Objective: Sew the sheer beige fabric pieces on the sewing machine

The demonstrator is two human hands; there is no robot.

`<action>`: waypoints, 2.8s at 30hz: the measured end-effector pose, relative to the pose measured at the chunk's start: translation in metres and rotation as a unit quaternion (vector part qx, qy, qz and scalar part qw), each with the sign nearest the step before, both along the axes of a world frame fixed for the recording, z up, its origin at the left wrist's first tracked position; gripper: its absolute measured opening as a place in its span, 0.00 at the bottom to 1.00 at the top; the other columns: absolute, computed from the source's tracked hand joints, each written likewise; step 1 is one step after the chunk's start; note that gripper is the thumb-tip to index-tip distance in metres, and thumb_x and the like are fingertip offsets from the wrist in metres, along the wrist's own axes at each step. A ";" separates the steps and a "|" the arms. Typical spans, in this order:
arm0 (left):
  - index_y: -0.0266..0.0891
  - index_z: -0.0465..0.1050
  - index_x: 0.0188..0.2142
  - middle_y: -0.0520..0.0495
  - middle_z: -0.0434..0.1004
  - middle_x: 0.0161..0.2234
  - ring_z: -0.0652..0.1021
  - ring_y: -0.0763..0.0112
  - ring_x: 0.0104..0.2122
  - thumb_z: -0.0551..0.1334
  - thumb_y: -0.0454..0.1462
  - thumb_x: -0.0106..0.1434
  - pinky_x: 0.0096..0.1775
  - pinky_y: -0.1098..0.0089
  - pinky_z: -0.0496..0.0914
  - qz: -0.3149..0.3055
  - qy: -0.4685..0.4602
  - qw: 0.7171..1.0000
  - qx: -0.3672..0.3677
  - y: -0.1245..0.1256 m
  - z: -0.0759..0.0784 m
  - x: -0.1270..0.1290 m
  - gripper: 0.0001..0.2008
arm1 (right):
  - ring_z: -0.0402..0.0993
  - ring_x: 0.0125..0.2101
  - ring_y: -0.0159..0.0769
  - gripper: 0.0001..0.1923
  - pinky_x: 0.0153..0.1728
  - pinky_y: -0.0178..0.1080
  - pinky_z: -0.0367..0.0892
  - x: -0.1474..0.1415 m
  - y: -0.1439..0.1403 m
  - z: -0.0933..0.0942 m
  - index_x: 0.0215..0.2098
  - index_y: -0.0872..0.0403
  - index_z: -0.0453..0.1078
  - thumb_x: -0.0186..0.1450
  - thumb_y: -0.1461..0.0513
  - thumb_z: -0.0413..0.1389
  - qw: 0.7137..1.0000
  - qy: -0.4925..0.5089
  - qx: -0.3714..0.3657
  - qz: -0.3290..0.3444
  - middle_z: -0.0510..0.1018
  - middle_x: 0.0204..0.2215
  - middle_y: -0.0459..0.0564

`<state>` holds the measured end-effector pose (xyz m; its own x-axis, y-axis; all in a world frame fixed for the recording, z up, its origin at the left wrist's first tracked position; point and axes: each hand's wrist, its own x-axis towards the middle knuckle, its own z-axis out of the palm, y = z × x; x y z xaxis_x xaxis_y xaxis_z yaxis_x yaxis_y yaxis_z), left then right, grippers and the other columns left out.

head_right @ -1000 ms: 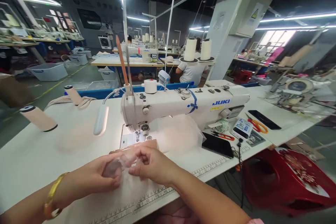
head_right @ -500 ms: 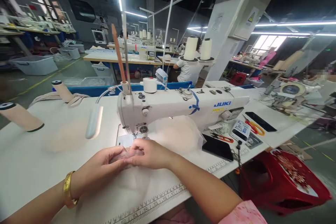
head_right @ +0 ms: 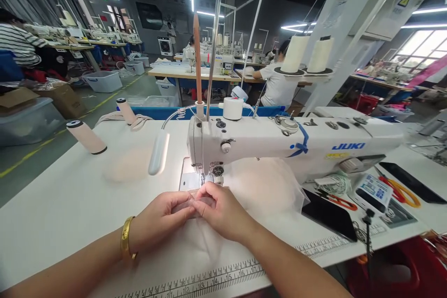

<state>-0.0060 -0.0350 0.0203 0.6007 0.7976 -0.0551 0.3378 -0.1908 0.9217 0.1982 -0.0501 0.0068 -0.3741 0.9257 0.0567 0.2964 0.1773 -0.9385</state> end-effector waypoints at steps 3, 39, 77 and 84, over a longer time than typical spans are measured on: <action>0.41 0.71 0.26 0.55 0.67 0.23 0.67 0.71 0.26 0.59 0.50 0.71 0.30 0.72 0.62 0.011 -0.005 1.000 0.008 -0.001 -0.002 -0.001 0.21 | 0.67 0.33 0.34 0.06 0.35 0.36 0.62 0.000 -0.001 0.000 0.35 0.51 0.68 0.70 0.59 0.57 1.000 -0.001 0.015 -0.005 0.73 0.32 0.44; 0.39 0.77 0.31 0.51 0.76 0.28 0.73 0.68 0.29 0.62 0.44 0.64 0.33 0.71 0.68 0.112 -0.003 0.993 0.040 -0.004 -0.006 0.008 0.12 | 0.66 0.30 0.35 0.07 0.35 0.39 0.62 -0.005 -0.007 0.000 0.31 0.50 0.64 0.68 0.61 0.55 0.986 -0.073 0.131 -0.070 0.71 0.28 0.42; 0.37 0.76 0.40 0.47 0.79 0.33 0.76 0.67 0.32 0.72 0.50 0.55 0.31 0.71 0.71 0.141 -0.118 0.972 -0.146 -0.002 -0.006 0.012 0.22 | 0.64 0.29 0.34 0.07 0.34 0.36 0.62 -0.005 -0.003 -0.008 0.29 0.50 0.68 0.65 0.62 0.57 0.989 -0.027 0.097 -0.104 0.68 0.25 0.41; 0.38 0.76 0.35 0.51 0.74 0.28 0.70 0.72 0.25 0.69 0.52 0.58 0.27 0.72 0.67 0.152 -0.081 0.978 -0.118 -0.001 -0.009 0.009 0.19 | 0.63 0.29 0.33 0.06 0.31 0.36 0.61 -0.005 -0.005 -0.005 0.30 0.50 0.68 0.66 0.60 0.56 0.990 -0.035 0.081 -0.108 0.67 0.25 0.41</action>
